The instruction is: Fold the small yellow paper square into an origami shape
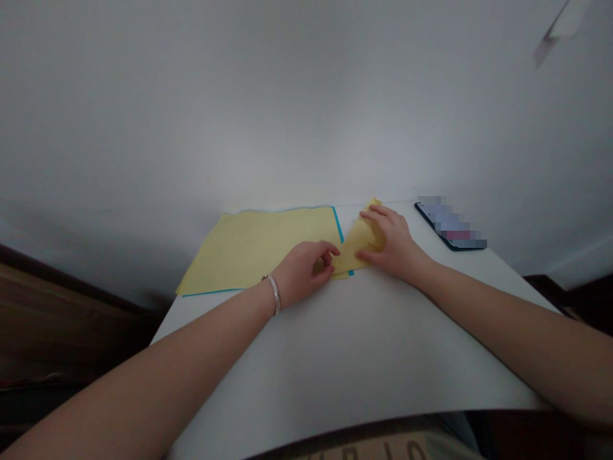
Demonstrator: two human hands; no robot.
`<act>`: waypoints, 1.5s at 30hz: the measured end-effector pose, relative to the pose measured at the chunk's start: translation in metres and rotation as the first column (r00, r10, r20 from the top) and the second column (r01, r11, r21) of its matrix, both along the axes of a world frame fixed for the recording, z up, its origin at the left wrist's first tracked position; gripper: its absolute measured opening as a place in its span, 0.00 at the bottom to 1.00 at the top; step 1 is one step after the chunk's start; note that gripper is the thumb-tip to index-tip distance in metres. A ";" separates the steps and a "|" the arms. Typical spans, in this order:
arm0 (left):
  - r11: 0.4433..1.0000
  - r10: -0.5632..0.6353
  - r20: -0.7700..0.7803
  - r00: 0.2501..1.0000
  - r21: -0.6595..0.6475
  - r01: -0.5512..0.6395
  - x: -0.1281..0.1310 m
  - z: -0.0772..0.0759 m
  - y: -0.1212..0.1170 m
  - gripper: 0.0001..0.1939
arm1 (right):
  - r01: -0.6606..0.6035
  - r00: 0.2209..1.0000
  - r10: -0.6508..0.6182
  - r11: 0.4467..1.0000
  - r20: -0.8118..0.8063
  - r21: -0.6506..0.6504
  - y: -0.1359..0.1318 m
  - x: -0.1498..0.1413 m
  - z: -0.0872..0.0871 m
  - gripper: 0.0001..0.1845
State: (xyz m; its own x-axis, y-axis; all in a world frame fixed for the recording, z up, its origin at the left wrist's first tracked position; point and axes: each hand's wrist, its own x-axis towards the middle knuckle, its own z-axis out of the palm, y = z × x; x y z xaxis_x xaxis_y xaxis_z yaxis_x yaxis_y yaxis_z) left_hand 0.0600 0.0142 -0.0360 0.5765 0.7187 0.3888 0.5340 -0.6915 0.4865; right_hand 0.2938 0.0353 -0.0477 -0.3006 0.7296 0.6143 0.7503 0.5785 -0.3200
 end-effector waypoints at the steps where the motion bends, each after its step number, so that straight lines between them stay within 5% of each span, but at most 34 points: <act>1: 1.000 0.016 0.037 0.999 -0.026 -0.015 -0.001 -0.001 0.000 0.12 | 0.037 0.999 -0.036 0.999 -0.036 0.011 0.001 0.001 0.000 0.41; 7: 0.997 0.051 0.238 0.970 -0.070 -0.035 -0.005 -0.007 0.004 0.17 | 0.054 0.937 -0.083 0.994 -0.339 -0.092 0.001 -0.003 -0.005 0.47; 13: 0.999 0.009 0.210 0.978 0.047 -0.019 -0.007 -0.002 -0.003 0.20 | -0.282 0.746 -0.012 0.900 -0.666 -0.333 0.014 -0.005 -0.016 0.42; 18: 0.993 -0.120 0.253 0.960 0.031 0.116 -0.006 0.000 -0.011 0.31 | -0.332 0.718 -0.011 0.873 -0.696 -0.357 0.013 -0.009 -0.006 0.26; 23: 0.981 -0.155 0.298 0.942 -0.062 0.181 0.001 -0.002 -0.009 0.42 | -0.444 0.636 0.010 0.822 -0.771 -0.356 0.000 -0.020 0.005 0.29; 31: 0.965 -0.202 0.197 0.959 -0.126 0.229 0.002 0.000 -0.003 0.35 | -0.553 0.722 0.217 0.752 -0.657 -0.359 -0.013 -0.037 0.008 0.41; 37: 0.968 -0.221 0.263 0.939 -0.056 0.243 0.005 -0.004 0.003 0.34 | -0.649 0.646 0.249 0.677 -0.721 -0.348 -0.019 -0.043 0.011 0.45; 45: 0.958 -0.232 0.344 0.910 -0.082 0.276 0.011 -0.005 0.000 0.34 | -0.633 0.632 0.239 0.707 -0.737 -0.314 -0.020 -0.043 0.010 0.41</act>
